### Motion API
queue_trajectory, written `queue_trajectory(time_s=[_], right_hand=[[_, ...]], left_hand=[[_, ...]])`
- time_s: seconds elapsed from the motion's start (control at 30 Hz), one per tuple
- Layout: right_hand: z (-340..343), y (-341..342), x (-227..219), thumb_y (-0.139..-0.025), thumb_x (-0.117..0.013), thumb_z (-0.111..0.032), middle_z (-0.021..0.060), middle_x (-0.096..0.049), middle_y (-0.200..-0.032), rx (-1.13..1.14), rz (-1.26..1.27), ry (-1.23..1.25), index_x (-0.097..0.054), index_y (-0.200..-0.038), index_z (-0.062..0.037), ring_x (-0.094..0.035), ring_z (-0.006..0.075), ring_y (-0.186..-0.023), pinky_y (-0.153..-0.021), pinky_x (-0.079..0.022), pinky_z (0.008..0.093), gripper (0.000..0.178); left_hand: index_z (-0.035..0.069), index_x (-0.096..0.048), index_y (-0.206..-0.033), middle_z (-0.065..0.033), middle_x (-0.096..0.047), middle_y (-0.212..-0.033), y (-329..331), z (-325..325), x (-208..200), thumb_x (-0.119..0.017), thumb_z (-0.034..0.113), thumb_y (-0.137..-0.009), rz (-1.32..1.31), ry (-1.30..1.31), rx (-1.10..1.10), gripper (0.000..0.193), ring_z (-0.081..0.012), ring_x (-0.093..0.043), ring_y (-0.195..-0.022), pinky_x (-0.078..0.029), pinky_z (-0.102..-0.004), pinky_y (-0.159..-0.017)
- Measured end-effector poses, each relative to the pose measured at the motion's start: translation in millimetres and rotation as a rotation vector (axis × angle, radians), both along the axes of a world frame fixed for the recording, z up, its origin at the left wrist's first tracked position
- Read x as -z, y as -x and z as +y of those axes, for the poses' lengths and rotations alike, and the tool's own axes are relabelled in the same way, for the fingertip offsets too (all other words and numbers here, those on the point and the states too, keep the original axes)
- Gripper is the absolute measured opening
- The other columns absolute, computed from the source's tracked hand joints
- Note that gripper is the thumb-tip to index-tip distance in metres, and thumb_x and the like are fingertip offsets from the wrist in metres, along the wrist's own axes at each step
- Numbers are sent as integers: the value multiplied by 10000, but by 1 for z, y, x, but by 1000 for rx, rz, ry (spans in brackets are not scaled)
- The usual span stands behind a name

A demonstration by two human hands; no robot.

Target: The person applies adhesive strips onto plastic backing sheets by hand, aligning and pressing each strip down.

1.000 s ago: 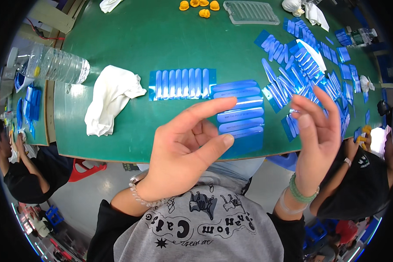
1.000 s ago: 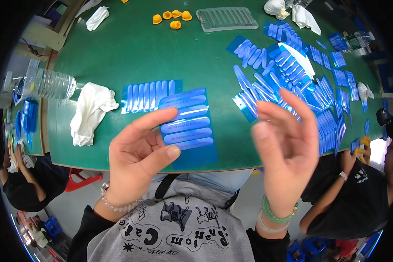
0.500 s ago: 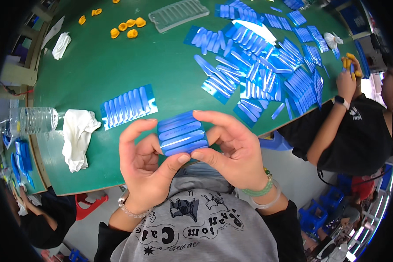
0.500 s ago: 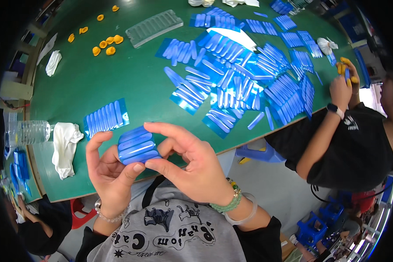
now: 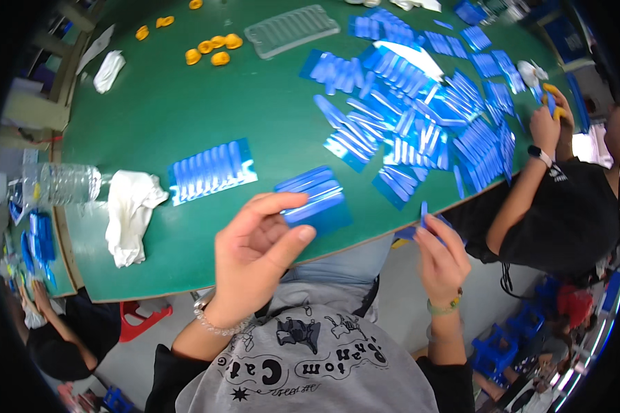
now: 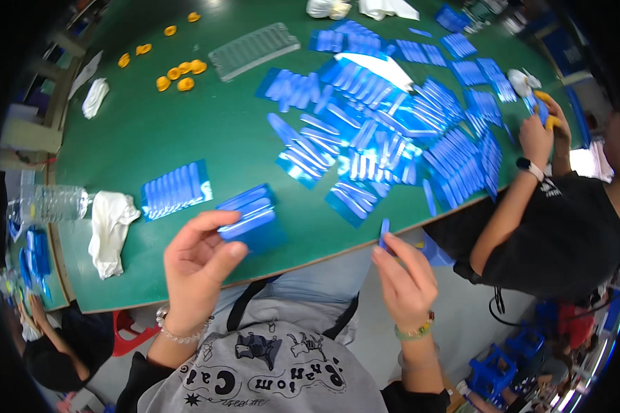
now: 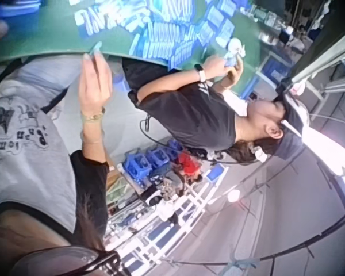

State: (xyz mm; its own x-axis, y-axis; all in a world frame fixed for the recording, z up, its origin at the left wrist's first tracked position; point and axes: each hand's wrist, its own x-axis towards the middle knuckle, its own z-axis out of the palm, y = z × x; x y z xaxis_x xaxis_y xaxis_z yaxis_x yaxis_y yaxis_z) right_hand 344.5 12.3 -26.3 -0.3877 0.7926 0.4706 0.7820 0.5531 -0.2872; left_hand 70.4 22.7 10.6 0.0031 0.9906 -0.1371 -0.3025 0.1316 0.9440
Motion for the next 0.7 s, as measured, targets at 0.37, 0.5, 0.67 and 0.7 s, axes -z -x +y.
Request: queue_trajectory(time_s=[0.37,0.5,0.67,0.7], right_hand=[[35,87,-67,-777,-639,109,124,-646,-924,-214,978,903,-520,-1205,21,-639,161,-899,-754,-534,262,453],[48,110,-90,-751,-647,133,119,-650,-877,-231,724,993,-461,-1254,38,-639,150,-853,-746,-520,247,545],[49,117,-92,-757,-642,126,118,-657,-871,-230,674,987,-377,-1334,33,-644,154,-858,-765,-523,259,641],[49,118,-92,-757,-642,126,118,-657,-871,-229,672,989,-377,-1334,33,-644,154,-858,-765,-523,259,641]], left_hand=[[-40,-523,-1161,-97,-497,-1156,18,-3,-11,-642,-133,-759,134,-121,177,429,-161,-555,-1009,-497,-283,-841],[-24,-528,-1162,-96,-495,-1158,25,-4,-14,-653,-127,-751,169,-112,200,442,-166,-564,-1004,-504,-285,-831],[-24,-542,-1146,-89,-517,-1119,31,-5,-16,-652,-117,-759,171,-95,190,413,-131,-559,-932,-502,-264,-791],[-24,-542,-1146,-89,-517,-1119,31,-6,-16,-652,-117,-759,169,-94,188,413,-131,-559,-932,-502,-264,-791]])
